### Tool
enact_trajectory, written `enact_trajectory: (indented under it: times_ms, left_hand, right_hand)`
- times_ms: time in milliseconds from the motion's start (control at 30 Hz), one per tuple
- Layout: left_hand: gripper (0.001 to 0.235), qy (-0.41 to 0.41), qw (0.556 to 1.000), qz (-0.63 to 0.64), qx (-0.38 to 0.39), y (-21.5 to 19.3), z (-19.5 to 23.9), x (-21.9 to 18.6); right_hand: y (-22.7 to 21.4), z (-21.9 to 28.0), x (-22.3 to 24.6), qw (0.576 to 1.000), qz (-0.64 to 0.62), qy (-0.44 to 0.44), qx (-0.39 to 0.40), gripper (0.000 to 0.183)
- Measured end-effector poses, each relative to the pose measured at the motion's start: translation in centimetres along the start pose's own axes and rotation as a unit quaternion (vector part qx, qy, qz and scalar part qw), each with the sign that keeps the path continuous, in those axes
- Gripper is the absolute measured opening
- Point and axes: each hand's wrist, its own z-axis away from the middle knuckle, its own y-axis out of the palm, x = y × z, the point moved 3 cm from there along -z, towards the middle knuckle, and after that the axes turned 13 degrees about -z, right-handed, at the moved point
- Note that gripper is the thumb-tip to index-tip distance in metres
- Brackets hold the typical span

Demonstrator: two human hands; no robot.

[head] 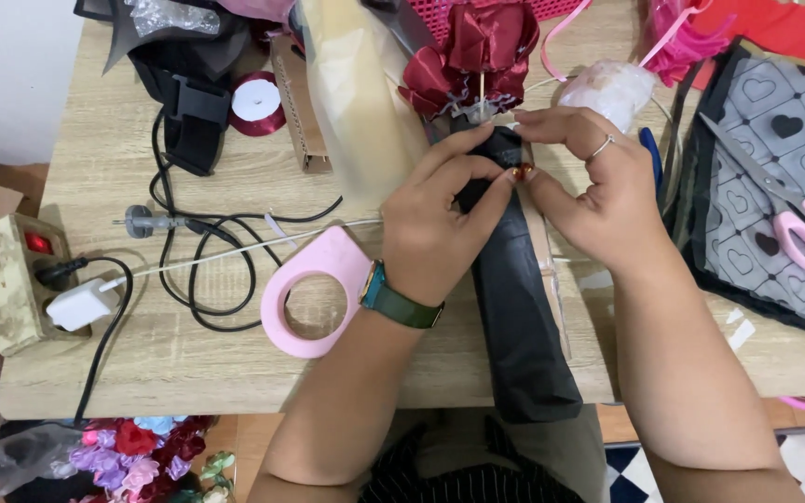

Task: Wrapping a small item in black paper, securing it with tape, and placing it into a cardboard box.

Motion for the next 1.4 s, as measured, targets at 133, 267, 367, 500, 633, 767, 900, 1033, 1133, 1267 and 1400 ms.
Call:
enact_trajectory:
  times_ms: [133,267,367,500,633,767,900,1033,1133,1267,1400]
  left_hand:
    - [0.004,-0.003,1.000,0.002,0.002,0.2,-0.1,0.3]
    - [0.006,0.015,1.000,0.008,-0.004,0.7,0.2,0.9]
    - [0.008,0.024,1.000,0.019,-0.002,1.1,0.3,1.1]
    - [0.006,0.053,0.999,-0.005,-0.006,1.4,0.3,1.3]
    - [0.006,0.072,0.997,-0.021,-0.018,1.8,0.8,1.4]
    - [0.007,0.068,0.996,-0.060,-0.019,2.3,1.1,1.3]
    - [0.010,0.064,0.991,-0.106,-0.040,2.6,1.3,1.1]
    - [0.012,0.062,0.990,-0.116,-0.053,2.7,1.2,1.1]
    - [0.017,0.029,0.993,-0.101,-0.045,2.9,1.2,1.5]
    - [0.021,0.021,0.994,-0.100,-0.049,2.7,1.0,1.3]
    - [0.025,0.026,0.994,-0.095,-0.047,2.5,0.8,1.1]
  right_hand:
    - [-0.2,0.1,-0.2,0.996,-0.041,0.075,-0.021,0.036]
    - [-0.6,0.0,-0.3,0.989,-0.114,0.095,-0.011,0.024]
    - [-1.0,-0.1,0.0,0.994,-0.088,0.067,-0.002,0.020]
    - [-1.2,-0.2,0.4,1.000,0.015,-0.007,0.017,0.018]
    - [-0.8,0.2,0.3,0.999,0.035,-0.020,0.022,0.010]
    - [-0.8,0.1,-0.5,0.995,0.044,0.068,0.051,0.021]
    - [-1.1,0.0,-0.7,0.988,0.060,0.116,0.079,0.019]
    - [-1.0,0.0,-0.5,0.988,0.051,0.119,0.082,0.020]
    - [-0.9,0.3,-0.3,0.992,0.038,0.097,0.068,0.023]
    - [-0.9,0.5,0.5,0.994,0.095,0.037,0.050,0.020]
    - [-0.8,0.5,1.3,0.992,0.115,0.042,0.040,0.017]
